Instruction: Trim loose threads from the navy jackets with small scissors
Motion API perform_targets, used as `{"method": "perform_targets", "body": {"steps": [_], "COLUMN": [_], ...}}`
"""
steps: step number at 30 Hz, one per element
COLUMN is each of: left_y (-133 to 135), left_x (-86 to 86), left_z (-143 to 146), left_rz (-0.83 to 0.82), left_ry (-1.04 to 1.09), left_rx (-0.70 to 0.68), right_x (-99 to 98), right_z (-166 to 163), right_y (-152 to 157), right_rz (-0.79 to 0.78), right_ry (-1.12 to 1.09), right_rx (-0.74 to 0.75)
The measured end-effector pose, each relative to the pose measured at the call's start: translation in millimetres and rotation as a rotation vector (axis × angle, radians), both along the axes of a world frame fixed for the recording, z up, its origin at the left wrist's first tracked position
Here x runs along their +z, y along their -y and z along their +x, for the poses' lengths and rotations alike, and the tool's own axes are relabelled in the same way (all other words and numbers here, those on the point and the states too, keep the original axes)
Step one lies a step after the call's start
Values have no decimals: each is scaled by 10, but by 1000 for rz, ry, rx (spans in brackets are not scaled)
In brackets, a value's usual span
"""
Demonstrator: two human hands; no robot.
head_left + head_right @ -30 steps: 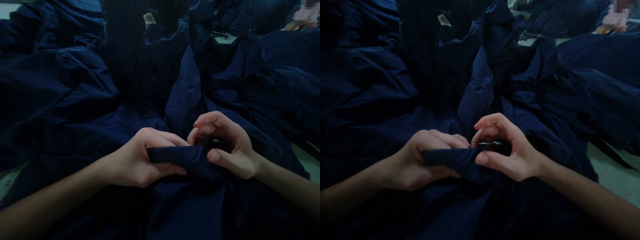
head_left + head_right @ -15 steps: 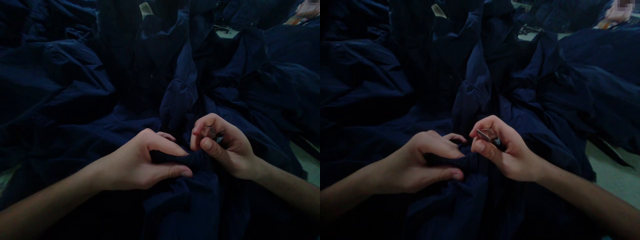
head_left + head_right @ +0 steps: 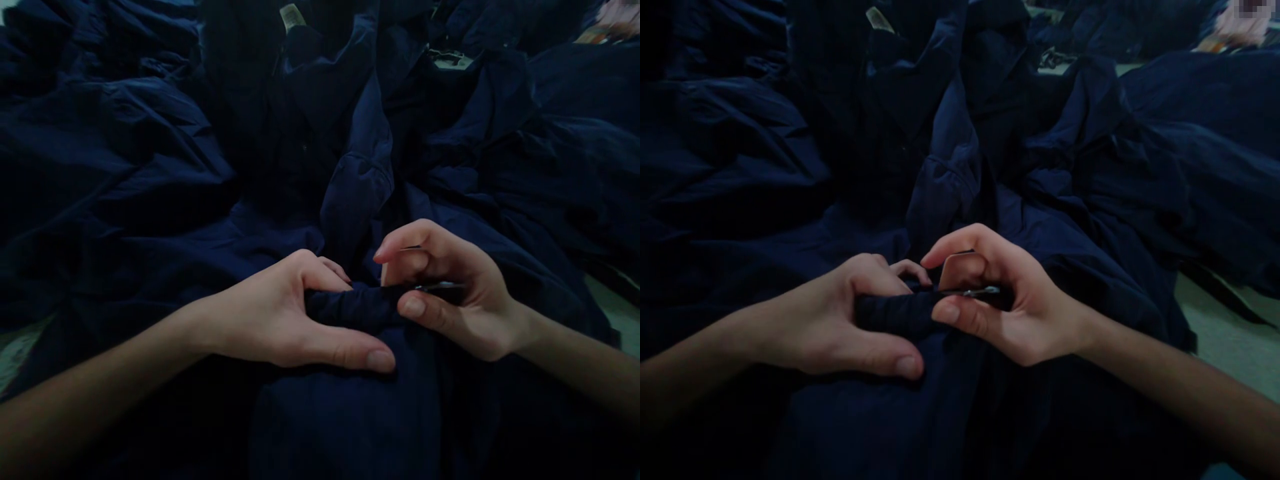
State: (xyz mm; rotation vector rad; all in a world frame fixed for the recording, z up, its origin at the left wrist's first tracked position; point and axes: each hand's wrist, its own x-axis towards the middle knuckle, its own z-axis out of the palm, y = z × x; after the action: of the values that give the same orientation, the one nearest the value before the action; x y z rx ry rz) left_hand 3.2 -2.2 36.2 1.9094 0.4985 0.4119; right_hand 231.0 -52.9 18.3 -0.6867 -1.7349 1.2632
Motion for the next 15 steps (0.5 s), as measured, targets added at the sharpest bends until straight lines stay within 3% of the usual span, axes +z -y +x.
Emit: {"method": "perform_targets", "body": {"steps": [2,4,15], "left_y": [-11,-38,-136], "left_x": [-3,-2,-42], "left_z": [32,39,11], "left_rz": [-179,-257,-265], "left_ry": [31,52,57], "left_rx": [-121,-160,-278], "right_x": [-3,2,12], "right_z": [-12,-15,6], "right_y": [6,11,45], "right_rz": [-24,-48,-133], "right_ry": [-4,-9,4], "right_rx": [-17,-25,-49]}}
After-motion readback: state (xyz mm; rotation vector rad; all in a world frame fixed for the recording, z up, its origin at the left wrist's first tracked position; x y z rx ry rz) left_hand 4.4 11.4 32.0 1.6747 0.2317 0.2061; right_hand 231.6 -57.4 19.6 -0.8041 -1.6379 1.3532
